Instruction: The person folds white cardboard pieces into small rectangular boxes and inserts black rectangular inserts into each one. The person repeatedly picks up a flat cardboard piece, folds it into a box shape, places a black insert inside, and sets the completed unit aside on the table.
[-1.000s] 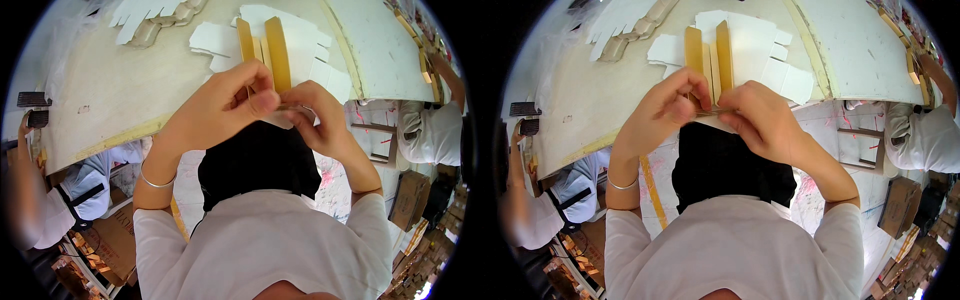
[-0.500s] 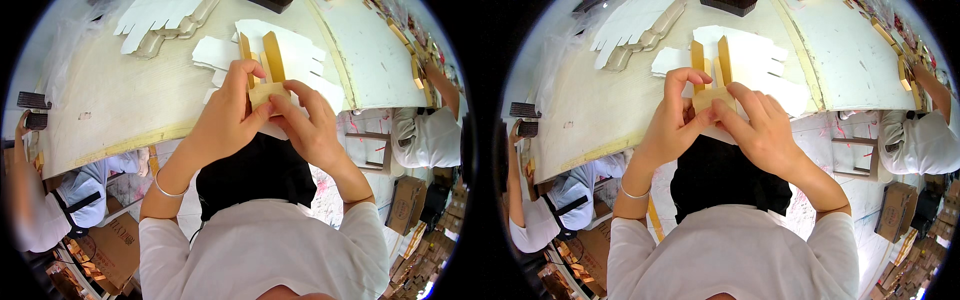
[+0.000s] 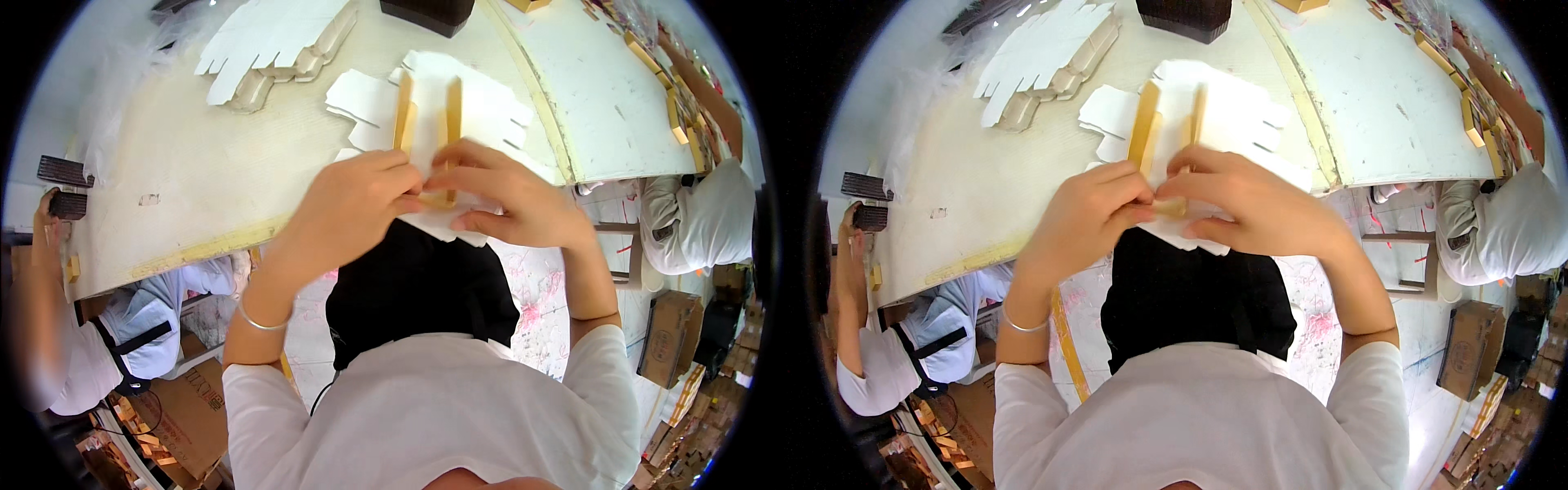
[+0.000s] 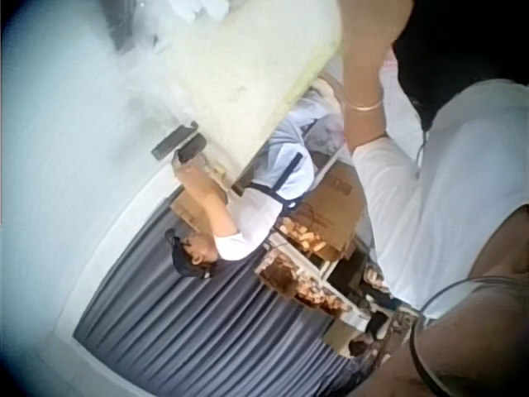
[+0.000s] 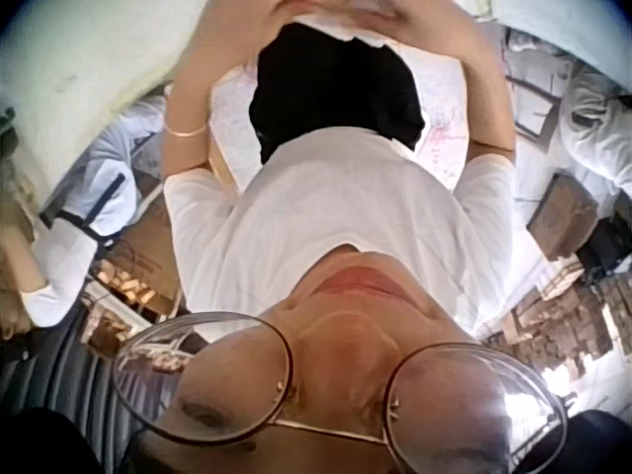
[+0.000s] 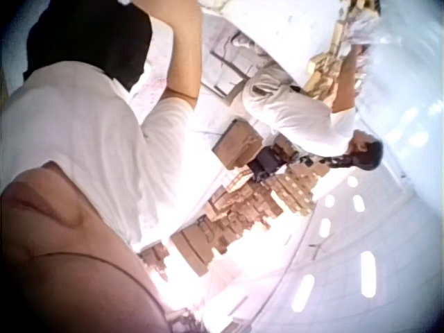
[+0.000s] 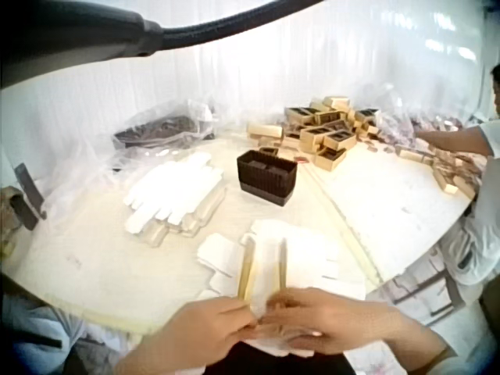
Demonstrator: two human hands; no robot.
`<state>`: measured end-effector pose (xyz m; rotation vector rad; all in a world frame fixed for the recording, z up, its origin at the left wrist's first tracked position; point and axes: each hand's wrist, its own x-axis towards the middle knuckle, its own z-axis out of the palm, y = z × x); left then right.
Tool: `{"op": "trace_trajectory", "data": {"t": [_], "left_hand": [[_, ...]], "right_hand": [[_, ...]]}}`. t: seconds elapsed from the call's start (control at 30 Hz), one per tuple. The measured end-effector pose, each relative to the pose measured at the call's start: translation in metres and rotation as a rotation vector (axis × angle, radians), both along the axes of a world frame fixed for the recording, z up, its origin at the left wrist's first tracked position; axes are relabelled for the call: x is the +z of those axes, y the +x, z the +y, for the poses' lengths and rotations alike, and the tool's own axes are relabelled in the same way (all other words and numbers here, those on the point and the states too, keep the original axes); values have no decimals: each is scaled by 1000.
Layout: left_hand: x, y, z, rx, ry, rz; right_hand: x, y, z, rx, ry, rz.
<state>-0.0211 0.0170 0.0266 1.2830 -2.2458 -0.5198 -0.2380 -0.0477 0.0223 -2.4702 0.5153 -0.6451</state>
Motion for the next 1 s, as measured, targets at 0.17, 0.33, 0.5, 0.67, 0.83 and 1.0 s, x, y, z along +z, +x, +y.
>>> {"op": "trace_trajectory", "data": {"t": [0.17, 0.33, 0.5, 0.67, 0.83, 1.0], "left_hand": [[25, 24, -1, -1, -348, -260], [12, -11, 14, 212, -320, -292], [-6, 12, 6, -10, -219, -192], [13, 23, -6, -58, -355, -210], [8, 26, 5, -94, -116, -15], [-16, 13, 8, 59, -210, 97]], "right_hand": [[-5, -19, -42, -132, -430, -40], [5, 10, -1, -33, -186, -115], [19, -10, -11, -56, -133, -253], [-2, -9, -14, 171, -327, 39], [-3, -4, -16, 202, -277, 14], [0, 14, -12, 141, -266, 50]]}}
